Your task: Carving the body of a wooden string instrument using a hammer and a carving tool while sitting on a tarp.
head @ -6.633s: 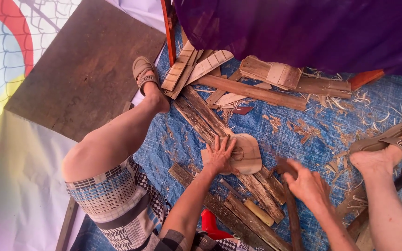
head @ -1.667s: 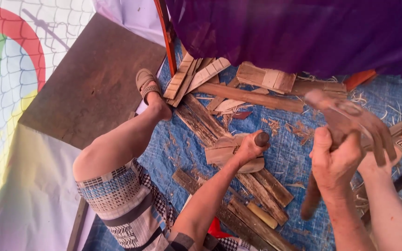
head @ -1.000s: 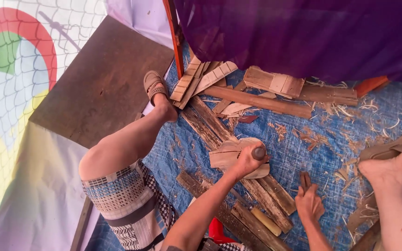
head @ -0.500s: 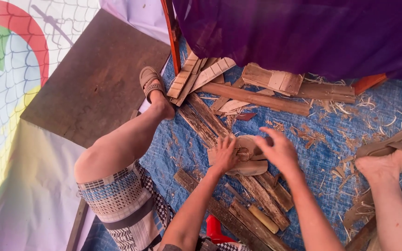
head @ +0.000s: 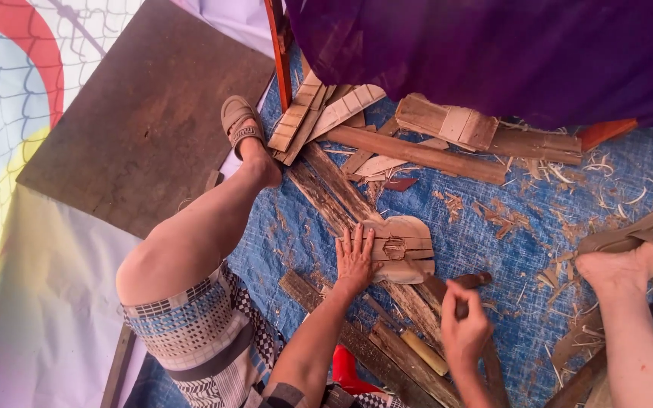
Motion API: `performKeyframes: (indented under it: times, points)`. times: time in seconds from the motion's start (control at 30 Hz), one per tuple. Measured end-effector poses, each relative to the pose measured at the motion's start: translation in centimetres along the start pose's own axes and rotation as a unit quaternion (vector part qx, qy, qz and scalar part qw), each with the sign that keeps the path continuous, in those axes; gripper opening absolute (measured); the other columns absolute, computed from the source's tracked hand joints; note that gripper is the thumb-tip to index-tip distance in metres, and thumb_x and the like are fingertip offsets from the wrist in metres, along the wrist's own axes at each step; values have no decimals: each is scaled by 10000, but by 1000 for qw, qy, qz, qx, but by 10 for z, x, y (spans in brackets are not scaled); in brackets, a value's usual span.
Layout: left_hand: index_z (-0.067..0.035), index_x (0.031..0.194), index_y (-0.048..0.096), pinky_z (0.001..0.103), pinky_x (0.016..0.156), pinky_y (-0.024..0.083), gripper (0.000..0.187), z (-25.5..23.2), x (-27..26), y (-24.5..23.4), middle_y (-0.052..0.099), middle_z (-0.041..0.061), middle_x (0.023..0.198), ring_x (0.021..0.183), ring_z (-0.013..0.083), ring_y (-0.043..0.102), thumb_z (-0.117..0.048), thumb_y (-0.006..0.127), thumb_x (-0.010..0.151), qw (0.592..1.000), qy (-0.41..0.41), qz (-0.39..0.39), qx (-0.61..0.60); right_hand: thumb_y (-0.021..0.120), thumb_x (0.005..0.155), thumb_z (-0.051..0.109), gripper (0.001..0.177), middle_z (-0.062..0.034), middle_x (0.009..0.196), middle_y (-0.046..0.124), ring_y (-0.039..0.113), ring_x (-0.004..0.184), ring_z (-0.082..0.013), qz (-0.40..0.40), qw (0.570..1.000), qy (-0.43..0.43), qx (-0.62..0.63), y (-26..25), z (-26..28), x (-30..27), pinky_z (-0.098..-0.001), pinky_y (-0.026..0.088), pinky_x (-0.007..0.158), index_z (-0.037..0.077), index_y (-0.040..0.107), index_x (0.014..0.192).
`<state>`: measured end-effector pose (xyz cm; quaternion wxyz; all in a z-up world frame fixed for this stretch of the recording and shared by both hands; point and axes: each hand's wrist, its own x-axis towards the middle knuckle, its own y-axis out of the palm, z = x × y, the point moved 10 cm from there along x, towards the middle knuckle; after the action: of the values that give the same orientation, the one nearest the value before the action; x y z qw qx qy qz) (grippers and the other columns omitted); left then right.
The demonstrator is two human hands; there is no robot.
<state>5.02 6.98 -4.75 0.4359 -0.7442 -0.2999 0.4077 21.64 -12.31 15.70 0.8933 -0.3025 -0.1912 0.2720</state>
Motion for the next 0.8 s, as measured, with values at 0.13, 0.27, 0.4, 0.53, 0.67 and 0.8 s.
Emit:
performKeyframes:
  times: [0.13,0.27,0.4,0.53,0.67,0.8]
  points:
    - [-224,1660,125,664,1232,64,984,0,-1,1,16,130,1731,1560,479,13,-556,663,905,1000,5,0,1,730,922,102,182,-104,1127,768,714,1004,-370,8,999,41,21,-3,-7,-46,-476,585,798,146,761,1095]
    - [-207,1655,131,656,1217,26,986,0,3,0,0,145,1724,1549,474,-22,-537,673,901,1000,16,-10,-5,749,824,75,390,-103,1086,785,731,880,-300,101,993,52,-17,9,-9,-53,-440,587,698,143,746,1208]
    - [-185,1645,157,656,1201,-1,986,1,6,5,5,140,1720,1549,459,-39,-514,699,889,998,35,-44,-22,719,808,-28,263,-95,731,775,574,440,-94,145,987,-66,-6,34,26,-1,-178,396,344,17,765,1063]
    - [-265,1662,123,674,1229,61,951,5,5,3,-1,111,1736,1567,459,-6,-561,637,918,1000,12,3,-23,830,789,335,213,16,990,790,742,979,-217,217,970,103,-43,79,34,70,-386,591,904,285,800,994]
    - [-274,1659,140,672,1231,68,944,3,3,-1,16,98,1738,1571,450,2,-564,637,911,999,8,-7,-37,836,873,291,358,-270,1012,703,745,643,-295,236,931,210,185,115,29,116,-308,648,573,29,695,1072]
    - [-273,1660,129,672,1230,75,955,0,-1,-4,5,98,1738,1569,451,-8,-576,632,908,999,1,-14,-40,749,989,289,419,-236,1043,681,736,605,-203,168,937,215,219,120,0,161,-220,650,517,-55,587,1167]
